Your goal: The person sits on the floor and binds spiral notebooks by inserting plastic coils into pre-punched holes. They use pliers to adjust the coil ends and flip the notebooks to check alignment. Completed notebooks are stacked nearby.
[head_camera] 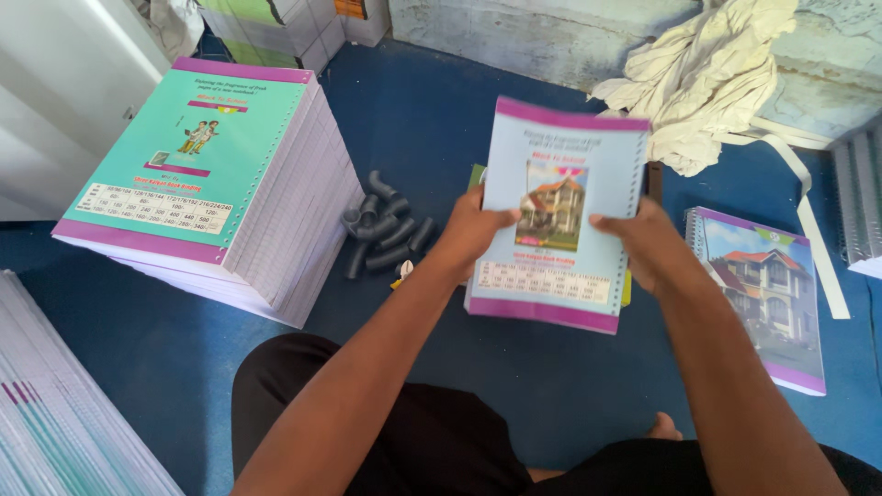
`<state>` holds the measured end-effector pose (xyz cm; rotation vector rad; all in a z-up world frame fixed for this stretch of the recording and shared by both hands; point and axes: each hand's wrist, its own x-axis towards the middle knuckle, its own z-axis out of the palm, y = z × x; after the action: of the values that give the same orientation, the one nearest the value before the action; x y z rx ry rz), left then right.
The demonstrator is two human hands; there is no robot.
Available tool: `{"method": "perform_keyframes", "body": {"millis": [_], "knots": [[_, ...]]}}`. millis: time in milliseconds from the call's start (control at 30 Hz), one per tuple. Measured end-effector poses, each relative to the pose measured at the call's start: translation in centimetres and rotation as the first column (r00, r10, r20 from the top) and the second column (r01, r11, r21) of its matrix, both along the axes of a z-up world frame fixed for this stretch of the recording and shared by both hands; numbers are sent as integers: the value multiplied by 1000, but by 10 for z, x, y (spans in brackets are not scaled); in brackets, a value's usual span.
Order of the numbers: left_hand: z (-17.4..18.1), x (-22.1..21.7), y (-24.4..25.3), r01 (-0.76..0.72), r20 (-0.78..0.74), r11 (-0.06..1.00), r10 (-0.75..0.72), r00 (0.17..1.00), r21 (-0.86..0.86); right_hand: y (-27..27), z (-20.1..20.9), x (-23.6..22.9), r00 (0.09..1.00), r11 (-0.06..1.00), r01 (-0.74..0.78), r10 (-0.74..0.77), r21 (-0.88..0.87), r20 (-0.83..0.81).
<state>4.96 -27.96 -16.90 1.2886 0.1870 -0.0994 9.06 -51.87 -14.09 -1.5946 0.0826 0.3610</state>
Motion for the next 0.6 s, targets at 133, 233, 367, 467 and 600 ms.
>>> {"method": "perform_keyframes", "body": {"millis": [133,233,367,467,600], "knots": [[28,6,-17,-142,246,980,104,964,139,-1,32,-7,939,1000,-18,12,12,343],[41,7,-26,-314,406,901,177,896,299,3,46,-12,892,997,72,-59,-12,448],[44,5,-33,-338,473,911,195,859,237,6,42,-20,792,993,120,-106,16,601],[40,4,-35,-332,509,916,180,841,225,7,31,-28,729,992,126,-109,24,676],[27,0,-33,-283,484,943,168,859,175,9,13,-36,717,991,114,-128,65,685]]}}
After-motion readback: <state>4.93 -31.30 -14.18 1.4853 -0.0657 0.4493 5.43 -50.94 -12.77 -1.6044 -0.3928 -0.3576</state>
